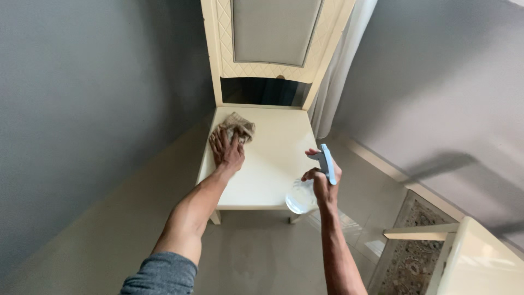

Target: The person sprays liquid from a bottle onto various parts of a chair and wipes the surfaces with a cloth.

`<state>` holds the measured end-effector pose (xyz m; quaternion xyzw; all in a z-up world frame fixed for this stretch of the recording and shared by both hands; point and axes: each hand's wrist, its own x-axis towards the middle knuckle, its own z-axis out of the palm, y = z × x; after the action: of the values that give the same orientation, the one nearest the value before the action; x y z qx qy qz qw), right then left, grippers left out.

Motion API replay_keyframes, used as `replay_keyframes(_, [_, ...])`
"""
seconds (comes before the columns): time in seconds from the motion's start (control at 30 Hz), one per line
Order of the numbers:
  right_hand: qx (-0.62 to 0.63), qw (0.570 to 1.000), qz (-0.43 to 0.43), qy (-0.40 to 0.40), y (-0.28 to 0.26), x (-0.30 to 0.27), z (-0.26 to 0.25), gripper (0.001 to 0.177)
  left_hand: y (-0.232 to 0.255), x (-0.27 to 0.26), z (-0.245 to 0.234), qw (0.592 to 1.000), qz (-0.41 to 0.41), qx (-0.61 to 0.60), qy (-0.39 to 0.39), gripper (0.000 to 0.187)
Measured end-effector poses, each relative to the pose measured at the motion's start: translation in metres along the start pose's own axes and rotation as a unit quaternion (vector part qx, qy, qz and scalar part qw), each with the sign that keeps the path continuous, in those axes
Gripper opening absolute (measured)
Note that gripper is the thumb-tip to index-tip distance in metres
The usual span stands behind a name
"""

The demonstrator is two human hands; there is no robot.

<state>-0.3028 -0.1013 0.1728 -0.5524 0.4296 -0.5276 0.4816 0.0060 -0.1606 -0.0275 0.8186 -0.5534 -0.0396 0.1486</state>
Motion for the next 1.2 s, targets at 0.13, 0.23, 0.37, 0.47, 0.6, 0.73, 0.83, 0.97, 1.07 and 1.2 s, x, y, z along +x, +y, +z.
replay_keyframes(0.13, [0.004, 1.0, -0.003, 0.02, 0.025, 0.013, 0.04, 0.062, -0.005, 0.048, -0.016, 0.999, -0.022, 0.007, -0.041, 0.058])
replay_keyframes(0.23, [-0.027, 0.999, -0.035, 0.019, 0.044, 0.023, 0.056, 0.061, -0.016, 0.082, -0.031, 0.998, -0.019, -0.019, -0.052, 0.057])
replay_keyframes(0.37, [-0.053, 0.991, -0.121, 0.026, 0.064, 0.036, 0.072, 0.06, -0.037, 0.118, -0.033, 0.996, -0.032, -0.074, -0.046, 0.056])
replay_keyframes(0.47, [-0.041, 0.991, -0.129, 0.022, 0.069, 0.043, 0.08, 0.063, -0.046, 0.129, -0.018, 0.997, -0.021, -0.078, -0.02, 0.053])
replay_keyframes(0.6, [-0.027, 0.99, -0.138, 0.028, 0.07, 0.047, 0.085, 0.064, -0.065, 0.107, -0.002, 0.996, -0.01, -0.085, -0.016, 0.055])
replay_keyframes(0.73, [-0.032, 0.987, -0.154, 0.03, 0.071, 0.048, 0.085, 0.064, -0.082, 0.038, -0.003, 0.997, 0.03, -0.068, -0.013, 0.057])
replay_keyframes(0.83, [-0.042, 0.988, -0.148, 0.031, 0.071, 0.045, 0.083, 0.063, -0.089, -0.029, -0.019, 0.996, 0.03, -0.076, -0.045, 0.057])
replay_keyframes(0.97, [-0.071, 0.987, -0.144, 0.019, 0.063, 0.04, 0.074, 0.061, -0.104, -0.117, -0.055, 0.988, 0.099, -0.099, -0.06, 0.057])
replay_keyframes(1.07, [-0.08, 0.985, -0.149, 0.023, 0.06, 0.042, 0.071, 0.059, -0.11, -0.173, -0.084, 0.979, 0.195, -0.059, -0.026, 0.055])
replay_keyframes(1.2, [-0.113, 0.979, -0.168, 0.036, 0.059, 0.04, 0.069, 0.058, -0.11, -0.194, -0.112, 0.959, 0.279, -0.046, -0.013, 0.045])
